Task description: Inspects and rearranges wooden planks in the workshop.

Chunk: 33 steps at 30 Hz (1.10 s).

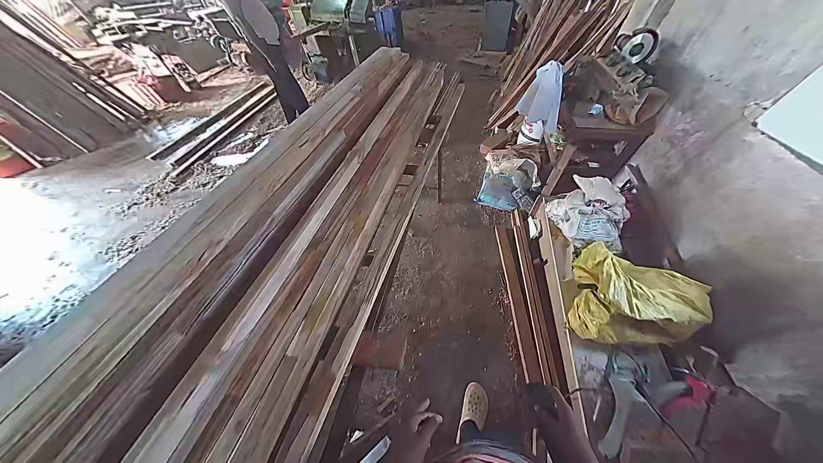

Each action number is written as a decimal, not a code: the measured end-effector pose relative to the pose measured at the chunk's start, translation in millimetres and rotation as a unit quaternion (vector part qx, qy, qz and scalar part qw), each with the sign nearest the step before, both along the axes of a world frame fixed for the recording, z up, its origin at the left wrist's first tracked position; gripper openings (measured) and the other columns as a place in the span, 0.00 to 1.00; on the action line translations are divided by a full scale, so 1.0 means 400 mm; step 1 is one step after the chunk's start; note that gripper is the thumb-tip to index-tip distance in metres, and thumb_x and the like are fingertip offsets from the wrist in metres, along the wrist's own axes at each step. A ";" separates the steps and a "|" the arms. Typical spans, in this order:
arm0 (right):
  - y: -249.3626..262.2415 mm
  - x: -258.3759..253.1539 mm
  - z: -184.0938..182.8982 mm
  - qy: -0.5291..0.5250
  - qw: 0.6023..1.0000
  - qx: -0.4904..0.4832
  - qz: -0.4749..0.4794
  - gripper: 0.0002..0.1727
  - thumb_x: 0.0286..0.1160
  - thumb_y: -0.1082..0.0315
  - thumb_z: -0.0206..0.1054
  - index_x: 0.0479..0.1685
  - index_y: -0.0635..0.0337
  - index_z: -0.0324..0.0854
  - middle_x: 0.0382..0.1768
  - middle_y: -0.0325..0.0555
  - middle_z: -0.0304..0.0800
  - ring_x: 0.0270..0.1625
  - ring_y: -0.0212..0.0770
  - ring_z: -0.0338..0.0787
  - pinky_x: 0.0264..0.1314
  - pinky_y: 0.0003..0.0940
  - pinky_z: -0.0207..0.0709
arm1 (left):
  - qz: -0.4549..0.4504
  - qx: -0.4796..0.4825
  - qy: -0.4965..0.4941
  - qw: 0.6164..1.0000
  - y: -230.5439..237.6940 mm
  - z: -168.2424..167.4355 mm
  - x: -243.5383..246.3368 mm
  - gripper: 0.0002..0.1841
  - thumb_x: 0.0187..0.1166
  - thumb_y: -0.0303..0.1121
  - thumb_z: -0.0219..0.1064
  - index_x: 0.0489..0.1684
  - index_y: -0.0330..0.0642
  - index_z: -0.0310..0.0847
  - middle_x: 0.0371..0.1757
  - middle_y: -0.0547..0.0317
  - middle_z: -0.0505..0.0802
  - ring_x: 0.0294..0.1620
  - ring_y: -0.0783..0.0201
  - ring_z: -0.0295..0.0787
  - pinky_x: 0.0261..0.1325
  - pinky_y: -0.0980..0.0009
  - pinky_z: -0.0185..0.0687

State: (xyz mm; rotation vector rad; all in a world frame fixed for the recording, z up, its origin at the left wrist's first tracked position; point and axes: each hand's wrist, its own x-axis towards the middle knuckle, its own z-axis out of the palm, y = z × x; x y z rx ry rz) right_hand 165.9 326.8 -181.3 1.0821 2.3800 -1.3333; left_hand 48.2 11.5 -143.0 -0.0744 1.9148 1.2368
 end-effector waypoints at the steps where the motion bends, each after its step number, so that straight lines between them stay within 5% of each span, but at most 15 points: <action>1: 0.032 -0.038 0.000 0.003 1.000 0.002 0.000 0.32 0.75 0.66 0.73 0.80 0.64 0.72 0.54 0.68 0.91 0.56 0.64 0.92 0.63 0.64 0.81 | -0.019 -0.007 0.024 1.000 0.040 0.019 -0.050 0.21 0.89 0.37 0.61 0.70 0.30 0.81 0.79 0.33 0.79 0.73 0.43 0.83 0.75 0.50 0.78; 3: 0.081 -0.141 0.017 -0.008 1.000 0.002 0.003 0.30 0.75 0.64 0.75 0.77 0.62 0.74 0.55 0.66 0.91 0.57 0.63 0.91 0.64 0.64 0.80 | -0.054 -0.026 0.105 0.993 0.101 0.065 -0.145 0.28 0.88 0.38 0.62 0.83 0.32 0.69 0.71 0.38 0.87 0.70 0.47 0.87 0.76 0.50 0.78; 7: 0.164 -0.403 0.061 -0.048 0.997 0.018 0.065 0.32 0.75 0.55 0.77 0.76 0.61 0.77 0.56 0.65 0.91 0.60 0.63 0.90 0.66 0.63 0.79 | -0.023 -0.107 0.363 0.925 0.173 0.128 -0.328 0.18 0.81 0.34 0.67 0.65 0.38 0.89 0.91 0.40 0.65 0.90 0.43 0.63 0.88 0.50 0.63; 11: 0.206 -0.671 0.146 -0.064 0.987 0.066 0.133 0.29 0.77 0.49 0.74 0.64 0.67 0.84 0.51 0.66 0.91 0.56 0.63 0.90 0.63 0.64 0.78 | 0.042 -0.213 0.494 0.842 0.178 0.140 -0.583 0.29 0.71 0.37 0.75 0.73 0.36 0.82 0.87 0.36 0.72 0.89 0.33 0.61 0.87 0.38 0.59; 18: 0.273 -1.029 0.256 -0.030 0.982 0.114 0.144 0.25 0.79 0.51 0.73 0.56 0.67 0.83 0.45 0.61 0.89 0.49 0.55 0.88 0.57 0.57 0.78 | 0.082 -0.300 0.356 0.881 0.160 0.073 -0.900 0.47 0.71 0.48 0.77 0.88 0.29 0.59 0.85 0.29 0.71 0.86 0.32 0.66 0.83 0.40 0.64; 21: 0.303 -1.184 0.283 -0.058 0.972 0.144 0.177 0.30 0.79 0.48 0.71 0.66 0.66 0.81 0.55 0.64 0.89 0.59 0.59 0.89 0.66 0.60 0.78 | 0.099 -0.365 0.219 0.899 0.179 0.087 -0.932 0.42 0.75 0.52 0.73 0.88 0.42 0.65 0.75 0.40 0.84 0.71 0.41 0.85 0.67 0.42 0.81; 24: 0.332 -1.359 0.306 -0.060 0.957 0.191 0.212 0.31 0.79 0.45 0.70 0.64 0.66 0.82 0.54 0.64 0.89 0.60 0.61 0.89 0.66 0.62 0.78 | 0.097 -0.392 0.106 0.909 0.192 0.109 -0.959 0.42 0.74 0.58 0.72 0.86 0.48 0.66 0.69 0.40 0.88 0.63 0.41 0.90 0.61 0.40 0.83; 26: 0.344 -1.488 0.330 -0.044 0.944 0.229 0.235 0.31 0.79 0.46 0.72 0.64 0.66 0.82 0.54 0.67 0.89 0.60 0.65 0.89 0.65 0.66 0.78 | 0.090 -0.395 0.090 0.910 0.193 0.117 -0.966 0.45 0.75 0.59 0.71 0.91 0.49 0.59 0.70 0.38 0.87 0.61 0.39 0.91 0.61 0.38 0.83; 29: 0.386 -1.693 0.340 0.033 0.920 0.286 0.265 0.27 0.80 0.47 0.70 0.56 0.66 0.83 0.45 0.70 0.89 0.50 0.71 0.90 0.49 0.73 0.80 | 0.105 -0.373 0.114 0.915 0.193 0.117 -0.967 0.47 0.74 0.58 0.72 0.93 0.48 0.55 0.72 0.35 0.86 0.61 0.34 0.90 0.62 0.34 0.81; 31: 0.391 -1.865 0.374 0.016 0.914 0.307 0.264 0.27 0.82 0.48 0.68 0.59 0.66 0.82 0.50 0.70 0.89 0.56 0.71 0.90 0.55 0.72 0.79 | 0.114 -0.375 0.131 0.911 0.190 0.106 -0.963 0.53 0.73 0.61 0.70 0.94 0.40 0.48 0.69 0.35 0.87 0.59 0.35 0.91 0.60 0.33 0.82; 33: 0.402 -2.037 0.398 0.012 0.905 0.333 0.263 0.28 0.84 0.47 0.66 0.61 0.67 0.80 0.54 0.70 0.88 0.60 0.70 0.89 0.57 0.70 0.79 | 0.132 -0.405 0.173 0.888 0.203 0.090 -0.954 0.49 0.71 0.65 0.69 0.85 0.36 0.64 0.59 0.35 0.92 0.52 0.34 0.93 0.55 0.32 0.84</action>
